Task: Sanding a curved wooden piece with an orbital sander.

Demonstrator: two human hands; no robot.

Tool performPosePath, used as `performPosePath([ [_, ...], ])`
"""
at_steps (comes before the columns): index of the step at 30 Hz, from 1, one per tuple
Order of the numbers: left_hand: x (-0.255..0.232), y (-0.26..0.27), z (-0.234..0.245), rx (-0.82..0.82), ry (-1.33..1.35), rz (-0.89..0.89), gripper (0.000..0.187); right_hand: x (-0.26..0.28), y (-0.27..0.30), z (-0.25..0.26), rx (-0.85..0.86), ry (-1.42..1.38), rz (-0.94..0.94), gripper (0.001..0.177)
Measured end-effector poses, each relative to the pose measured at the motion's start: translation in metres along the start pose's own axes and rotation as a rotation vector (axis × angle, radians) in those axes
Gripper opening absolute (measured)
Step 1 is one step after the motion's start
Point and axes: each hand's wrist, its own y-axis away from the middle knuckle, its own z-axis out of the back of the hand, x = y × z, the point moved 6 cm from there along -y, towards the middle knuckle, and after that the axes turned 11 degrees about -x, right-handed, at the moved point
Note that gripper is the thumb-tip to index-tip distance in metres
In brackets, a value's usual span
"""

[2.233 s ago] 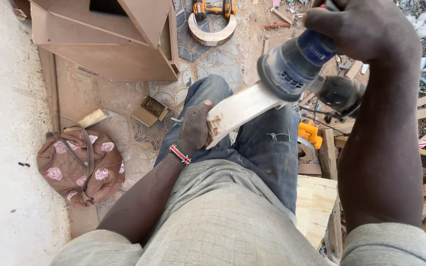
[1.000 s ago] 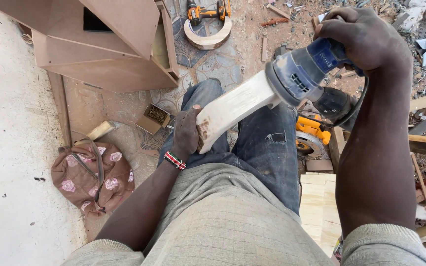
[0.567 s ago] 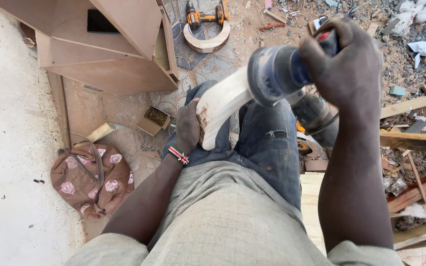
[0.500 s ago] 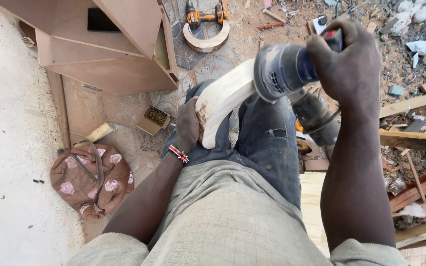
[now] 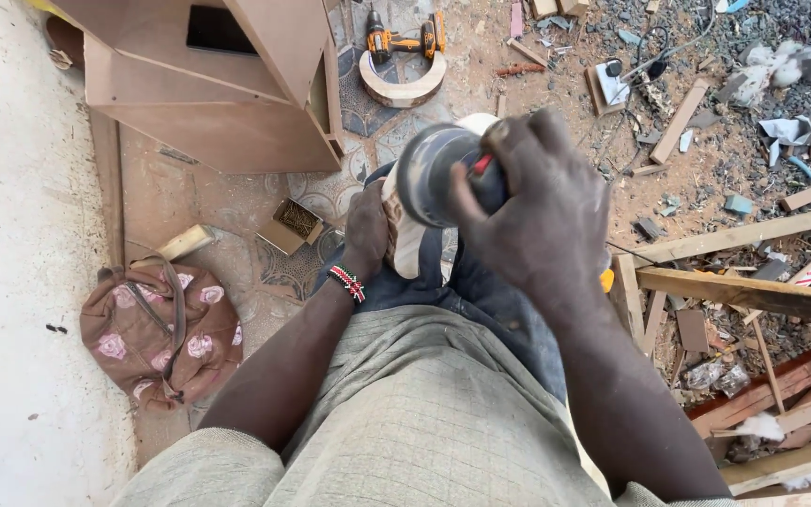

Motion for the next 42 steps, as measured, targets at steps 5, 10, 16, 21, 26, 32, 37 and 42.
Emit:
performPosePath([
  [5,0.019,0.004,-0.012,-0.054,-0.075,-0.142,0.042,0.0,-0.01,0.007,-0.085,-0.03,0.024,0.028],
  [10,0.005,0.001,-0.008,0.012,-0.011,-0.017,0.042,-0.099,-0.015,-0.014,-0.084,-0.06,-0.175,0.022],
  [16,0.007,-0.007,-0.019,0.022,0.039,-0.004,0.041,-0.158,-0.013,-0.024,-0.116,-0.188,-0.391,0.023],
  [21,0.003,-0.006,-0.012,0.036,0.049,0.062,0.043,-0.073,0.0,-0.008,-0.067,-0.042,-0.265,0.024],
  [26,0.017,-0.005,-0.02,0.017,0.002,-0.014,0.045,-0.03,0.012,-0.01,-0.055,-0.067,-0.049,0.036],
  [32,-0.002,-0.005,-0.003,0.046,0.019,0.019,0.043,-0.098,-0.019,-0.004,-0.094,-0.161,-0.158,0.022],
  [37,-0.05,-0.014,0.053,0.108,0.385,0.253,0.057,-0.213,-0.003,0.006,0.02,-0.301,-0.466,0.025],
  [42,-0.165,-0.021,0.127,0.694,0.758,0.219,0.091,-0.262,0.046,0.066,-0.079,-0.134,-0.462,0.03],
])
